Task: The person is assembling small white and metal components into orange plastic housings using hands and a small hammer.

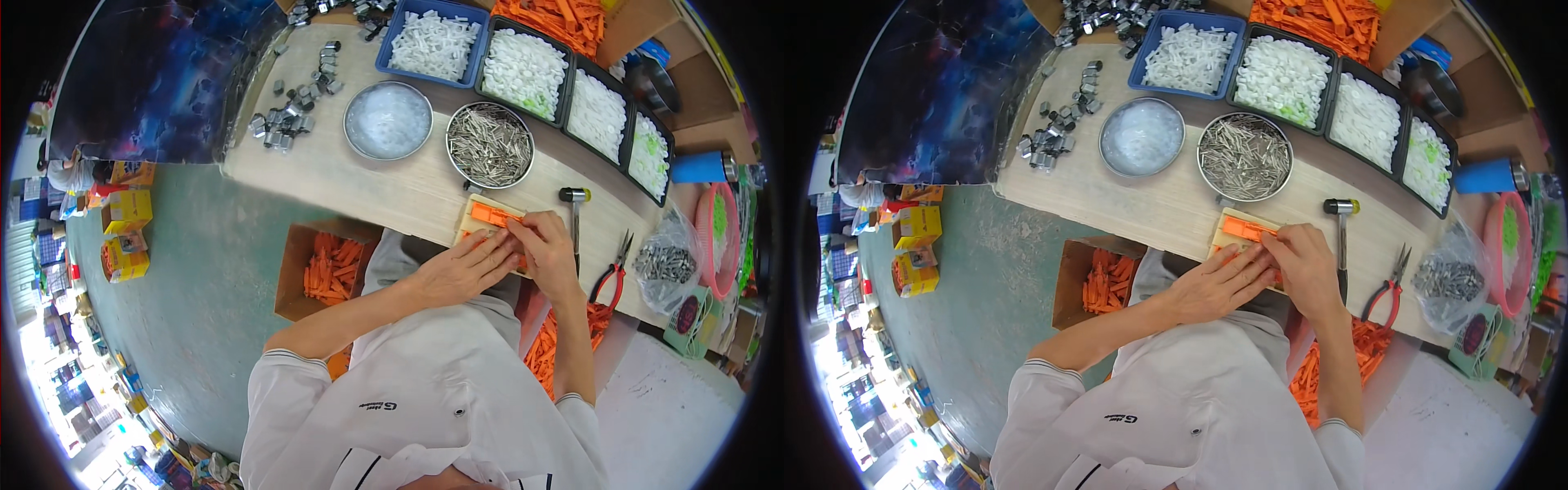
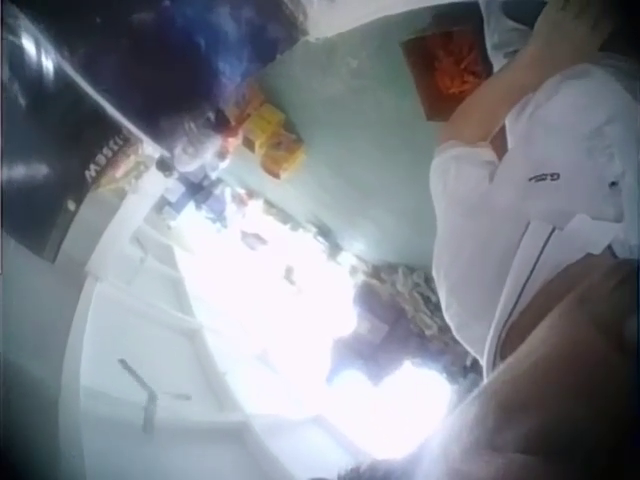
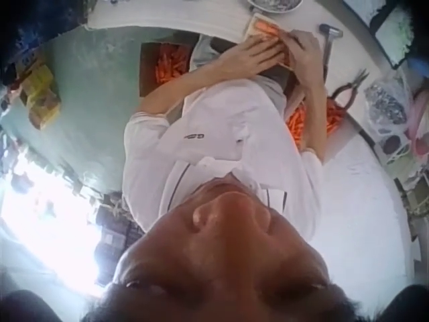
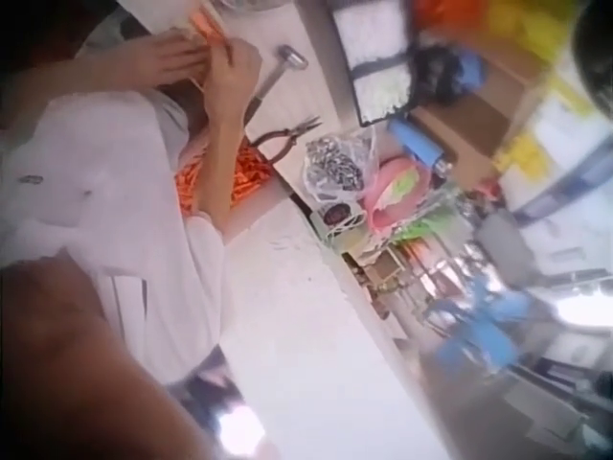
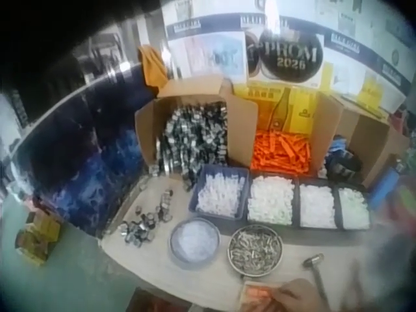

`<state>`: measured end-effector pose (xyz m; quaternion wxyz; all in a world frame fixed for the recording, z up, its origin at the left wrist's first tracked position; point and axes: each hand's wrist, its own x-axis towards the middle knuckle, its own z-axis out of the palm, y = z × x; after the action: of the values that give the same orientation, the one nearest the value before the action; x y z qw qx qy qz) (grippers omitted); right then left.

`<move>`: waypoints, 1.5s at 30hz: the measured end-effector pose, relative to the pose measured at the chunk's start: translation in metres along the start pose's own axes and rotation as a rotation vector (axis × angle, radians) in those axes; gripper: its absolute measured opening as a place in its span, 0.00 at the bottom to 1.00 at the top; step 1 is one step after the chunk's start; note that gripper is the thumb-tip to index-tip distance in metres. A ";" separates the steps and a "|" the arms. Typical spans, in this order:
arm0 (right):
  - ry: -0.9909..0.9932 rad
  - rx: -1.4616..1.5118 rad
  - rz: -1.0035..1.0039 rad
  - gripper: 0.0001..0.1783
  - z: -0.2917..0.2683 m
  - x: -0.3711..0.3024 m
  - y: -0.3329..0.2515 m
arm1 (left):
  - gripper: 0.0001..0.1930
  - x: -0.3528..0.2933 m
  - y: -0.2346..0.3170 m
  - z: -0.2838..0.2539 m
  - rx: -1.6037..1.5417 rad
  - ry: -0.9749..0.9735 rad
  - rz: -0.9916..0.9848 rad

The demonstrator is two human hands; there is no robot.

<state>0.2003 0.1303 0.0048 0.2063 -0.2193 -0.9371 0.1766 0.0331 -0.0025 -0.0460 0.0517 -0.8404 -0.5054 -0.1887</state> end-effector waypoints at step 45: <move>0.268 0.130 0.065 0.14 0.049 0.047 -0.070 | 0.10 -0.081 -0.134 -0.053 -0.003 0.447 -0.842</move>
<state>0.1159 0.0822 0.0072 0.3375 -0.2572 -0.8801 0.2128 -0.1312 -0.0197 -0.0408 0.0770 -0.5013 -0.7783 -0.3701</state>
